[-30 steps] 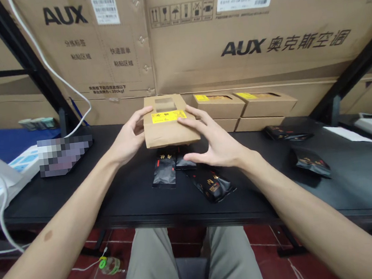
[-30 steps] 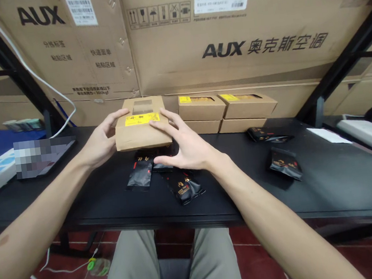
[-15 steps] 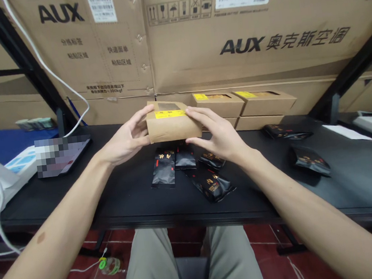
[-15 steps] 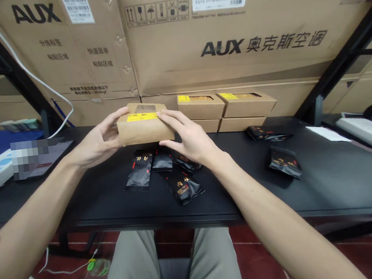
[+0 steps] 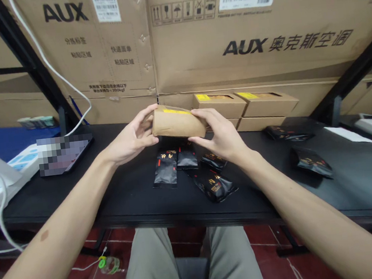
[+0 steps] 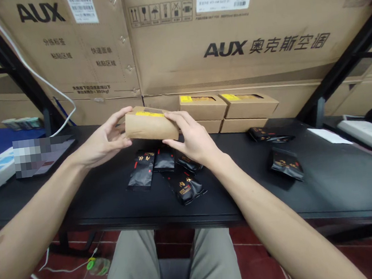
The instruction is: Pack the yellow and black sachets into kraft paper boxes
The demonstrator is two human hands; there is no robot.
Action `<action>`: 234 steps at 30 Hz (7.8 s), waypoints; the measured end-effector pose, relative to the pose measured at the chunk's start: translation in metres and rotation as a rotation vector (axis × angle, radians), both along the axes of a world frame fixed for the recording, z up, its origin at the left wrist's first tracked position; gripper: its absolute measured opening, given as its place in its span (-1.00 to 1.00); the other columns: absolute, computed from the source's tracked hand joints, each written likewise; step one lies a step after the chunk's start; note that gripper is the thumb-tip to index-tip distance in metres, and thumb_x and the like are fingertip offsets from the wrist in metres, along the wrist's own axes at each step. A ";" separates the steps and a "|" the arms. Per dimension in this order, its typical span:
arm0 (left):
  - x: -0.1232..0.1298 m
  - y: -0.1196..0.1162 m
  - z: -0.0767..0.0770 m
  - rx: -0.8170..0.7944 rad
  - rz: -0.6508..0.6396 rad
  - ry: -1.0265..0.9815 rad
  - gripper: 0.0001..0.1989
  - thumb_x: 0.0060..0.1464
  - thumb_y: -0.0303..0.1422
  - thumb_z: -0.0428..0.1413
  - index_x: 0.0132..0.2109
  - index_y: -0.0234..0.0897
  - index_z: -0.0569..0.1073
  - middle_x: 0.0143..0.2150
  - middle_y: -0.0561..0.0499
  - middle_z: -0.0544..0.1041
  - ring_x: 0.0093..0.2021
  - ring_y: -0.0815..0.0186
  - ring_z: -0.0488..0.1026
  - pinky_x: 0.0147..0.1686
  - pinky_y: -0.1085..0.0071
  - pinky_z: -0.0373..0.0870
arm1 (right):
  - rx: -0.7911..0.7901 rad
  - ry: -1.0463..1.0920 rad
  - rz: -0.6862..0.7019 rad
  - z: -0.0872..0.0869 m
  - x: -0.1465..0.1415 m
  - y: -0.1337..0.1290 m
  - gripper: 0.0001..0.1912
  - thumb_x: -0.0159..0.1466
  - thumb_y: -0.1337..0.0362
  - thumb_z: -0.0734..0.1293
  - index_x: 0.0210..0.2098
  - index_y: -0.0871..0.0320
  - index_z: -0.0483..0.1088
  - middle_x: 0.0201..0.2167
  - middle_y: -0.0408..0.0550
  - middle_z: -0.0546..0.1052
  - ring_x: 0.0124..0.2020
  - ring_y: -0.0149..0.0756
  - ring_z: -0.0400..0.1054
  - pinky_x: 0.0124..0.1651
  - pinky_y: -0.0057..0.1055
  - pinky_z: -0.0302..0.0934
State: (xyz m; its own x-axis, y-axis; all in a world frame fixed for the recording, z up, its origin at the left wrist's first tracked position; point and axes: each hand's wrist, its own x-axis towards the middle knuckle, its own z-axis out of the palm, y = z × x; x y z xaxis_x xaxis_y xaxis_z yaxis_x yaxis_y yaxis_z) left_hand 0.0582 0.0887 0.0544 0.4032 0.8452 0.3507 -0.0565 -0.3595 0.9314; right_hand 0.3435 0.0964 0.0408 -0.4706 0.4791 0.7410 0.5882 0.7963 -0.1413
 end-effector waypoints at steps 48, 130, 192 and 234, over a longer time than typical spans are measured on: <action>0.000 0.011 -0.015 0.066 0.067 0.156 -0.08 0.01 -0.17 0.42 0.42 -0.04 0.16 0.39 -0.24 0.41 0.36 -0.09 0.43 0.38 -0.15 0.32 | -0.007 -0.209 -0.157 -0.004 -0.010 -0.005 -0.25 0.44 -0.04 0.27 0.50 0.12 0.08 0.34 0.27 0.34 0.32 0.16 0.34 0.25 0.21 0.42; 0.003 0.017 -0.017 0.059 0.132 -0.041 -0.19 -0.07 -0.21 0.47 0.27 -0.05 0.27 0.19 -0.09 0.56 0.17 0.02 0.59 0.12 0.02 0.63 | -0.351 0.316 -0.030 -0.013 -0.012 0.004 -0.23 0.25 0.03 0.51 0.36 0.04 0.26 0.26 0.13 0.34 -0.29 -0.37 0.48 -0.04 -0.22 0.56; -0.065 -0.043 -0.045 0.043 0.678 0.228 -0.30 -0.04 -0.20 0.41 0.15 -0.14 0.23 0.36 -0.28 0.47 0.37 -0.05 0.44 0.34 -0.07 0.40 | -0.467 -0.762 -0.064 0.032 -0.091 -0.057 0.06 0.13 -0.28 0.49 0.46 0.08 0.23 0.30 0.27 0.37 0.20 0.31 0.42 0.28 0.16 0.28; -0.063 -0.051 -0.048 0.158 0.633 0.401 -0.27 -0.12 0.04 0.41 0.00 -0.11 0.17 0.10 -0.17 0.57 0.12 -0.11 0.60 0.06 -0.02 0.56 | -0.315 -0.619 -0.071 0.167 -0.207 -0.020 -0.85 0.24 0.29 0.48 -0.40 0.24 0.53 -0.41 -0.03 0.53 -0.09 0.03 0.61 -0.05 -0.08 0.55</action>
State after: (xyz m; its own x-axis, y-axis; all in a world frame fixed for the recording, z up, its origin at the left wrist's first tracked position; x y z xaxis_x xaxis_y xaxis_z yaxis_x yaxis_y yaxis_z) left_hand -0.0048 0.0377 0.0067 -0.0191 0.9093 0.4158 0.5363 -0.3416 0.7718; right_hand 0.1367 0.0764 0.2075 -0.7208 0.6725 0.1680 0.6844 0.7288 0.0190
